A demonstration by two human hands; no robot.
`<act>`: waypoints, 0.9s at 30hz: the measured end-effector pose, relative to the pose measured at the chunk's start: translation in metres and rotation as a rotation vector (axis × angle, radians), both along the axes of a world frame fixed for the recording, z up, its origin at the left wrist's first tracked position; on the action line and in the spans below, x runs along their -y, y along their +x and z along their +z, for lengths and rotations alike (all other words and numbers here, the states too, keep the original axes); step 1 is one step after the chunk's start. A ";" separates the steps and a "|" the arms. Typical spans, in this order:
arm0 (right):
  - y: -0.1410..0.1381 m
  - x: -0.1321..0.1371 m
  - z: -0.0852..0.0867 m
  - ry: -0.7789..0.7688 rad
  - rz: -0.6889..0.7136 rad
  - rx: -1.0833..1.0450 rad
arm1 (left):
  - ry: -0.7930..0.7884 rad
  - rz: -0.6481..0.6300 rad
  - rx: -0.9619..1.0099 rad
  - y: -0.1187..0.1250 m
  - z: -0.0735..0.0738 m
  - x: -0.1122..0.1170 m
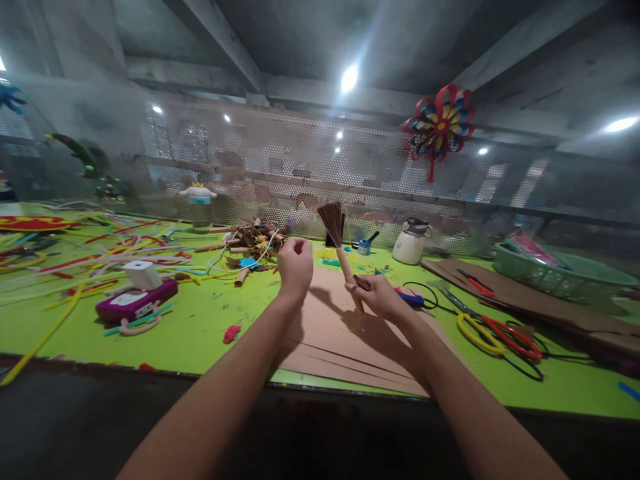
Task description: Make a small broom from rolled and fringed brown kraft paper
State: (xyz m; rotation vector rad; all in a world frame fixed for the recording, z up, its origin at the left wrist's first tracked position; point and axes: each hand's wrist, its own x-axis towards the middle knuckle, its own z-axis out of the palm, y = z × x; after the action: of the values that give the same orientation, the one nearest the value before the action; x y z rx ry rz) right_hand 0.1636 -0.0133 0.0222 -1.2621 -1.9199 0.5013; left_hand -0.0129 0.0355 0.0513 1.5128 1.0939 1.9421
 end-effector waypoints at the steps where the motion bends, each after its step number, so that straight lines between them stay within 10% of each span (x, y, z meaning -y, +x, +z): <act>1: 0.001 0.000 -0.001 -0.007 -0.004 0.013 | 0.113 0.059 -0.026 -0.001 0.002 0.002; 8: 0.004 -0.003 -0.006 -0.038 -0.015 0.050 | 0.444 -0.037 -0.349 0.004 0.007 0.029; 19: -0.002 0.000 -0.001 0.016 -0.014 0.028 | -0.062 -0.114 0.112 -0.001 -0.004 -0.006; 27: 0.001 -0.001 -0.002 -0.108 0.072 -0.156 | 0.255 0.049 -0.077 0.002 -0.002 0.002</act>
State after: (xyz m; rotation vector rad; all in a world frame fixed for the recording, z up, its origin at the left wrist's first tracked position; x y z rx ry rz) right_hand 0.1648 -0.0122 0.0201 -1.1880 -1.8322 0.7281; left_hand -0.0113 0.0331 0.0489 1.7197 0.9504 2.1396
